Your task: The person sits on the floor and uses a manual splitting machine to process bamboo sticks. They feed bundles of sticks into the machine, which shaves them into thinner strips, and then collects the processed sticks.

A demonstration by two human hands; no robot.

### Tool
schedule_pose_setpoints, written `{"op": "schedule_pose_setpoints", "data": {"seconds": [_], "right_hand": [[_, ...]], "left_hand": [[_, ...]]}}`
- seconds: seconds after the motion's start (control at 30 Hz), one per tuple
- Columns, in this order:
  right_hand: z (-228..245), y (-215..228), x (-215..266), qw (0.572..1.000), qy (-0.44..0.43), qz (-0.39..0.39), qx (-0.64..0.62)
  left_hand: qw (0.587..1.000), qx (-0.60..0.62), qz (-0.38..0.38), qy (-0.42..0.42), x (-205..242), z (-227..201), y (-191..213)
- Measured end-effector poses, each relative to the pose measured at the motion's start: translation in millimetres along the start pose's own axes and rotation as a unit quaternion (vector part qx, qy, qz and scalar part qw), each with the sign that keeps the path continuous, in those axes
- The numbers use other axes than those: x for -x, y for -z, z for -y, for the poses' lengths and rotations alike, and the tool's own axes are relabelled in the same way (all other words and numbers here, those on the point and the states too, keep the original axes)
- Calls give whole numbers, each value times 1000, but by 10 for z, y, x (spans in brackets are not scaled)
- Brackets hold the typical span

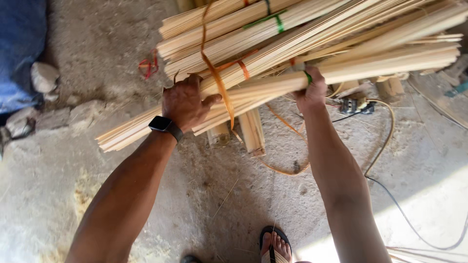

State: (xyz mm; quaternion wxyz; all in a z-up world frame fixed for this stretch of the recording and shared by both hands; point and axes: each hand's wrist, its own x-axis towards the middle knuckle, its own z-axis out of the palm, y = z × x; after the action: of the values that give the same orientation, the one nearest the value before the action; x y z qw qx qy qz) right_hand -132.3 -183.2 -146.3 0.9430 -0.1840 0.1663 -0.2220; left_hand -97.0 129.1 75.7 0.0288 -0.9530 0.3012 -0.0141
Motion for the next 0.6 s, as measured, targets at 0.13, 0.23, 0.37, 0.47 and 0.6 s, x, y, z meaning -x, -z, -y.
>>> {"op": "schedule_pose_setpoints", "data": {"seconds": [0.13, 0.23, 0.37, 0.47, 0.6], "right_hand": [[-209, 65, 719, 995, 3, 93, -32], [-324, -288, 1279, 990, -18, 139, 10], [-465, -1068, 1793, 966, 2, 237, 101], [-657, -1639, 1996, 930, -15, 310, 198], [-1189, -2342, 2026, 821, -33, 388, 417]], "left_hand": [[988, 131, -82, 23, 812, 157, 81], [965, 230, -64, 110, 1491, 264, 168], [893, 375, -55, 242, 2283, 555, 166], [837, 483, -195, 166, 2779, 871, 162], [845, 378, -236, 294, 3549, 1254, 95]]}}
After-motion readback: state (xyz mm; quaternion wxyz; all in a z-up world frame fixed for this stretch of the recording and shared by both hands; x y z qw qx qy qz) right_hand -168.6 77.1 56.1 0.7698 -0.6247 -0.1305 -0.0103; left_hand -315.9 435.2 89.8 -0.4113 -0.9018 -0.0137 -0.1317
